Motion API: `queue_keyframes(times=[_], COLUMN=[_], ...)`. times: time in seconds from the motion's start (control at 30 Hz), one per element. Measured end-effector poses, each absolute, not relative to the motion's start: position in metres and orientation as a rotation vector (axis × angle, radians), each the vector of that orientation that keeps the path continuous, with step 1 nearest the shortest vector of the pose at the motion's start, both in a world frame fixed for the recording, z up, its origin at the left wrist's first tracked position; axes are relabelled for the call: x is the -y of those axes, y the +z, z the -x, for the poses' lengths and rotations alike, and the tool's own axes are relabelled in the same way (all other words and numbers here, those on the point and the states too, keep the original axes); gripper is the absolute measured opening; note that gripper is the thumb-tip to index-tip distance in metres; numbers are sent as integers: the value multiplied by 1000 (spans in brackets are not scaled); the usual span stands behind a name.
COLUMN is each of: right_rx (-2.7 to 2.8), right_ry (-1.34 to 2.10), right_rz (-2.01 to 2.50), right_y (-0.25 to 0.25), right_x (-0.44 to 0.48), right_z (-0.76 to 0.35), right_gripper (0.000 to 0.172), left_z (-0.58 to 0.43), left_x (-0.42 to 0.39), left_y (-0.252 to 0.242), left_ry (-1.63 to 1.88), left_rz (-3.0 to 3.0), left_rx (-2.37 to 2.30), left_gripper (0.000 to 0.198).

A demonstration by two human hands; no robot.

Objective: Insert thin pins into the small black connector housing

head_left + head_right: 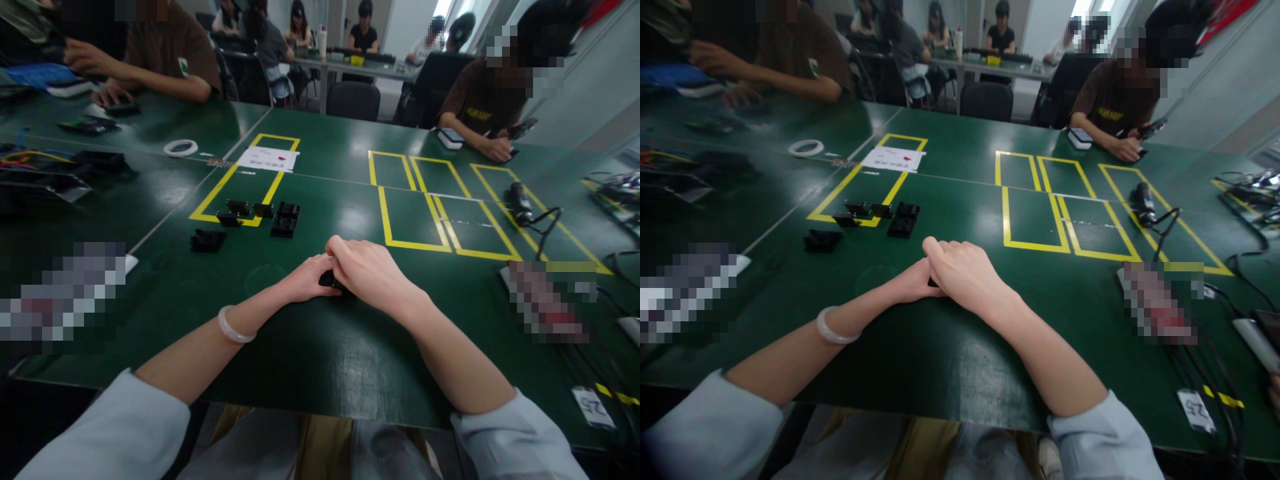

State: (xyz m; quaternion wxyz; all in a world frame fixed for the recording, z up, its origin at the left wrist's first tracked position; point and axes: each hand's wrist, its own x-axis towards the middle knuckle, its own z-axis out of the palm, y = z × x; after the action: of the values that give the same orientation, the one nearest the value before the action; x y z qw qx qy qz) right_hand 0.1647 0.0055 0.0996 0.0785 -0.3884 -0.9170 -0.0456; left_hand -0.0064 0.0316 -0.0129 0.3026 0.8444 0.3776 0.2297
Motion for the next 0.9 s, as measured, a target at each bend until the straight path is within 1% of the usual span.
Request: queue_keyframes(times=[0.1, 0.23, 0.3, 0.37, 0.47, 0.53, 0.63, 0.7, 0.8, 0.9], right_rx=[2756, 2778, 2775, 2761, 2755, 2758, 2773, 2782, 2772, 2748], right_ry=[-163, -177, -160, -133, -106, -120, -153, -164, -169, -175], right_rz=[1131, 1059, 1054, 1073, 1087, 1075, 1090, 1111, 1129, 1133], right_y=[99, 98, 98, 98, 98, 98, 98, 98, 98, 98], right_x=[-5, -4, -3, -2, -2, -3, -5, -5, -4, -4], right_z=[-164, -163, -163, -163, -163, -163, -164, -164, -164, -164], right_gripper=[19, 21, 21, 20, 19, 23, 28, 27, 20, 19], left_z=[6, 6, 6, 6, 6, 6, 7, 8, 8, 8], left_x=[-31, -30, -30, -31, -31, -31, -31, -31, -32, -32], left_y=[-12, -11, -12, -14, -16, -15, -14, -14, -15, -17], left_ry=[611, 641, 649, 656, 686, 677, 641, 629, 638, 633], left_rz=[-2223, -2202, -2199, -2197, -2156, -2139, -2170, -2191, -2198, -2204], left_rx=[-1004, -1008, -988, -964, -971, -950, -967, -994, -1020, -1023], left_gripper=[37, 45, 45, 41, 40, 31, 27, 32, 49, 52])
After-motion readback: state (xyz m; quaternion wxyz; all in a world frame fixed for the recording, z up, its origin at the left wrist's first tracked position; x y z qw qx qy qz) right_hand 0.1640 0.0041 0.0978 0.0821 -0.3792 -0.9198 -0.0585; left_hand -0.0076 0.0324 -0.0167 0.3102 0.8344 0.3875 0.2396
